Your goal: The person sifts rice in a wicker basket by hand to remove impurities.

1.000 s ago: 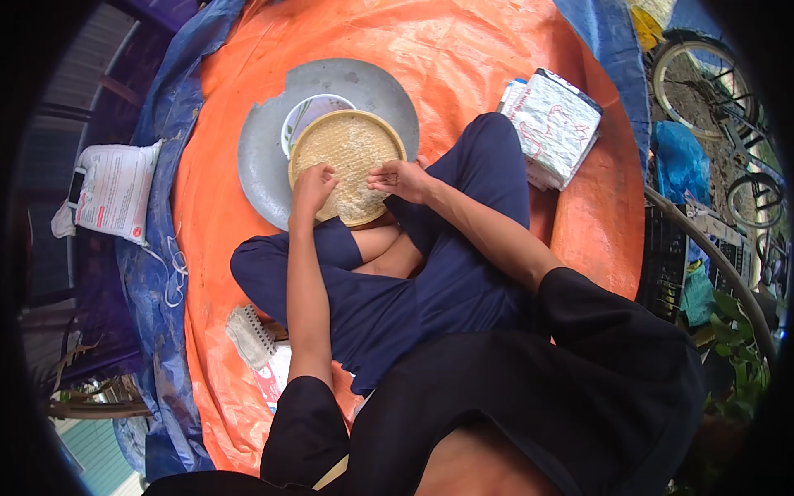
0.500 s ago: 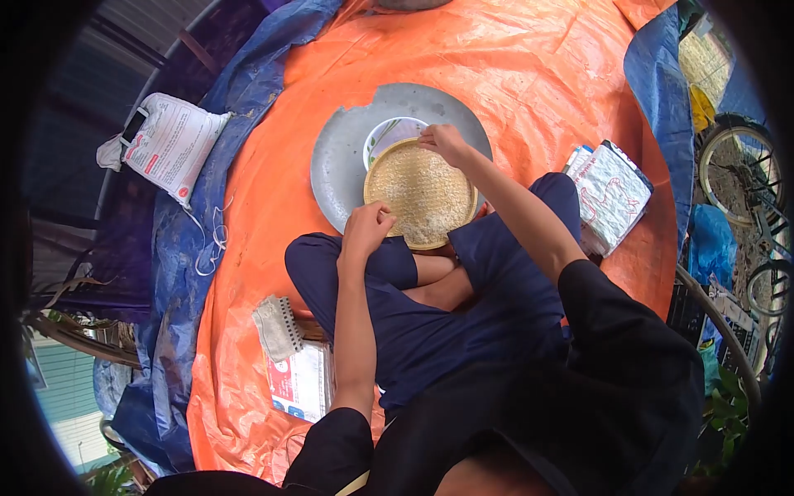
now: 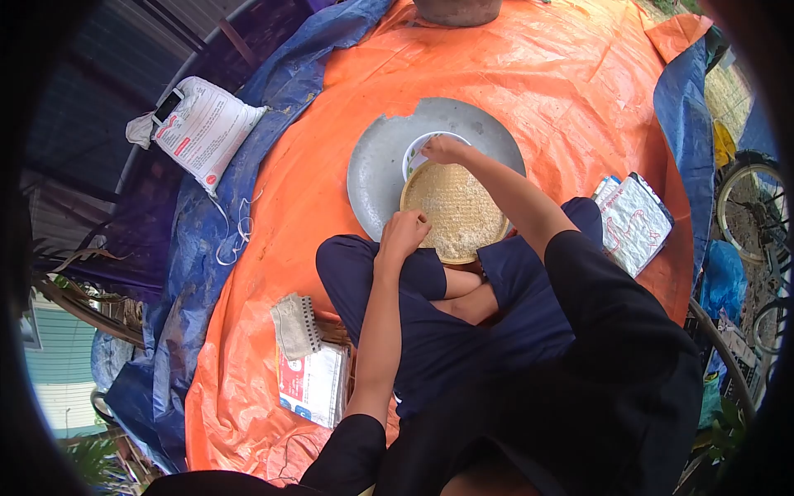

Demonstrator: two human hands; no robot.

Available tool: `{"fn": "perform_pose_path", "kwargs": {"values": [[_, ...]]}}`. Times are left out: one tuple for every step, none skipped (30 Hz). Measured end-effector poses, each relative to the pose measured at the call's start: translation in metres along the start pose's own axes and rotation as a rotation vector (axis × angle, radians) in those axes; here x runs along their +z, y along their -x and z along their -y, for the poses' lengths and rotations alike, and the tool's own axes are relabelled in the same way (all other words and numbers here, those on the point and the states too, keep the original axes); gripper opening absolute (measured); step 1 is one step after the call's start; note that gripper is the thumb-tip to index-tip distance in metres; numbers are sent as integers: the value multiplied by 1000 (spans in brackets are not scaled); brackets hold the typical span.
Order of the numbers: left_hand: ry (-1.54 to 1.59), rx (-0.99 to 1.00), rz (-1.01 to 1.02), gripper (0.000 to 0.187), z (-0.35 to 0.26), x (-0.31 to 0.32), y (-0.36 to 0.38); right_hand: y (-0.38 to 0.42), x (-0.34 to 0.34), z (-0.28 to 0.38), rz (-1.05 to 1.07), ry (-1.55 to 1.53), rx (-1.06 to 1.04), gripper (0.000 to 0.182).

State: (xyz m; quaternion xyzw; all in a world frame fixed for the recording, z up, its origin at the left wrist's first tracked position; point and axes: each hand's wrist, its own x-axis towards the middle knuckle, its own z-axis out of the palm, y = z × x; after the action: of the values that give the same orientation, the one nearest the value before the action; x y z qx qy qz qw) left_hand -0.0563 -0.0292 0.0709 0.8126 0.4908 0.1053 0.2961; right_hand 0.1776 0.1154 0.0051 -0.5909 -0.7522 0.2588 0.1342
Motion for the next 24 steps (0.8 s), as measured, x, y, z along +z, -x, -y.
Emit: {"fn": "perform_pose_path", "kwargs": {"values": [[0, 1, 2, 26, 1, 2, -2, 5, -1, 3, -15, -16, 4, 42], [0, 3, 4, 26, 1, 3, -4, 10, -2, 7, -32, -33, 8, 44], [-2, 4, 6, 26, 0, 3, -4, 13, -1, 5, -41, -62, 4, 43], [-7, 8, 10, 26, -1, 4, -5, 16, -1, 3, -51, -91, 1, 43], [-14, 11, 13, 25, -2, 5, -5, 18, -1, 2, -62, -120, -4, 43], [-19, 14, 16, 25, -3, 7, -5, 21, -3, 6, -52, -125, 19, 42], [-17, 28, 28, 25, -3, 9, -6, 23, -6, 10, -42, -131, 42, 42], [-15, 42, 41, 25, -5, 11, -7, 27, -9, 13, -32, -137, 66, 41], [-13, 56, 53, 24, -5, 14, -8, 33, -9, 17, -87, -148, 54, 40], [-18, 86, 51, 24, -4, 20, -11, 40, -7, 22, -142, -160, 42, 39], [-23, 115, 47, 24, -3, 27, -13, 48, -4, 27, -197, -170, 29, 38], [-28, 144, 42, 24, -3, 33, -16, 59, 0, 32, -284, -115, -2, 37], [-50, 162, 35, 26, -6, 38, -18, 73, 7, 36, -370, -59, -33, 36], [-72, 178, 29, 28, -10, 44, -20, 89, 15, 41, -455, -3, -63, 35], [-95, 195, 24, 31, -13, 49, -21, 109, 12, 52, -430, -36, -51, 36], [-124, 239, 13, 35, -14, 55, -23, 126, 18, 55, -474, -100, -49, 36], [-154, 283, 3, 39, -14, 61, -25, 144, 26, 56, -518, -165, -45, 36], [-185, 327, -7, 42, -13, 68, -27, 166, 30, 62, -507, -216, -12, 36], [-191, 352, -17, 39, -11, 75, -29, 188, 28, 71, -495, -269, 22, 36], [-197, 376, -25, 35, -8, 84, -29, 209, 29, 75, -420, -303, 51, 35], [-202, 400, -32, 32, -7, 90, -29, 225, 29, 78, -344, -339, 82, 34], [-296, 409, 0, 40, -7, 89, -30, 236, 26, 81, -292, -334, 68, 33], [-275, 397, 21, 38, -8, 89, -30, 245, 23, 83, -239, -330, 55, 32], [-254, 386, 41, 36, -8, 90, -32, 253, 20, 85, -187, -324, 41, 31]]}}
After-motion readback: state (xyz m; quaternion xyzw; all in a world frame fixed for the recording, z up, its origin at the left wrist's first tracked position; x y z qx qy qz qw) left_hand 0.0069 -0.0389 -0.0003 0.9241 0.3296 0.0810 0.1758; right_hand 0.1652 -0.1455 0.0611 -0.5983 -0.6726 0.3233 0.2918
